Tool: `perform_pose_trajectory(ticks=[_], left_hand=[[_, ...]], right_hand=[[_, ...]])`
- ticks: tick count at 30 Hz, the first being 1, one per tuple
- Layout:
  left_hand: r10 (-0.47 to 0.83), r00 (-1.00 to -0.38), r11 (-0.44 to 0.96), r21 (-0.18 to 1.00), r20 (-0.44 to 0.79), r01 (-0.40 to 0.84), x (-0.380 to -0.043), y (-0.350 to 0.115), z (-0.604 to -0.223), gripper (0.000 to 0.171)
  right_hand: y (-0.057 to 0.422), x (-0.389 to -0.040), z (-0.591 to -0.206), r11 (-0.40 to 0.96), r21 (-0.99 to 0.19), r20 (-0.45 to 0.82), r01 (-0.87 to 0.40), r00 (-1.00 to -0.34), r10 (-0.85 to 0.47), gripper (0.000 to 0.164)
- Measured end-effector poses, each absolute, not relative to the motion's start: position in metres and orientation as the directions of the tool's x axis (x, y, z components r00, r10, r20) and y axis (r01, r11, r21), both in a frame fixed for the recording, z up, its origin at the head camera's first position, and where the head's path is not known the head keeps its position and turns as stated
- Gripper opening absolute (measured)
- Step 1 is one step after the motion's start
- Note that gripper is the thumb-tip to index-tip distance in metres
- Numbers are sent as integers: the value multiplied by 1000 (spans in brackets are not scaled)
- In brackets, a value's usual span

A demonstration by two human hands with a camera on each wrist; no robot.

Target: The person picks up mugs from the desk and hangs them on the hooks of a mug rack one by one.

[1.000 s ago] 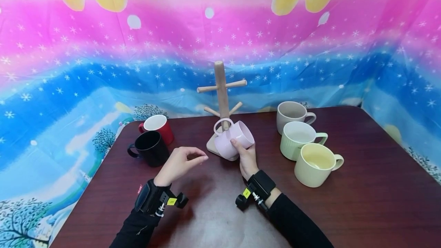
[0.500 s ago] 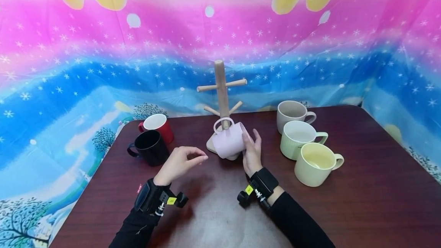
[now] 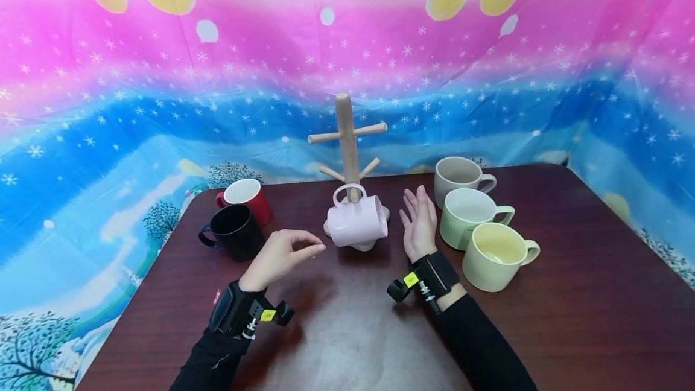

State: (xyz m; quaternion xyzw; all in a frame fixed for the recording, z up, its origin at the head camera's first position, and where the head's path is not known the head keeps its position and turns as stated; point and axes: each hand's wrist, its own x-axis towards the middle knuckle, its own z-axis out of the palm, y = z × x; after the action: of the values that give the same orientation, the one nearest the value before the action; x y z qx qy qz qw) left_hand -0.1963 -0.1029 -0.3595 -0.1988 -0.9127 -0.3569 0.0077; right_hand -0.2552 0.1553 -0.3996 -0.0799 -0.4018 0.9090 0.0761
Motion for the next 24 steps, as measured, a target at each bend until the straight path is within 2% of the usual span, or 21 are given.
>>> perform_pose_trajectory(ticks=[9, 17, 24], left_hand=[[345, -924, 677, 638, 167, 368, -196, -107, -356, 16], [323, -925, 715, 589, 199, 377, -191, -113, -346, 14], [352, -909, 725, 549, 223, 416, -186, -115, -340, 15]], right_hand=[[156, -247, -380, -636, -765, -71, -98, -969, 235, 12], [170, -230, -346, -589, -800, 23, -113, -987, 158, 15], [194, -211, -326, -434, -875, 222, -214, -974, 33, 8]])
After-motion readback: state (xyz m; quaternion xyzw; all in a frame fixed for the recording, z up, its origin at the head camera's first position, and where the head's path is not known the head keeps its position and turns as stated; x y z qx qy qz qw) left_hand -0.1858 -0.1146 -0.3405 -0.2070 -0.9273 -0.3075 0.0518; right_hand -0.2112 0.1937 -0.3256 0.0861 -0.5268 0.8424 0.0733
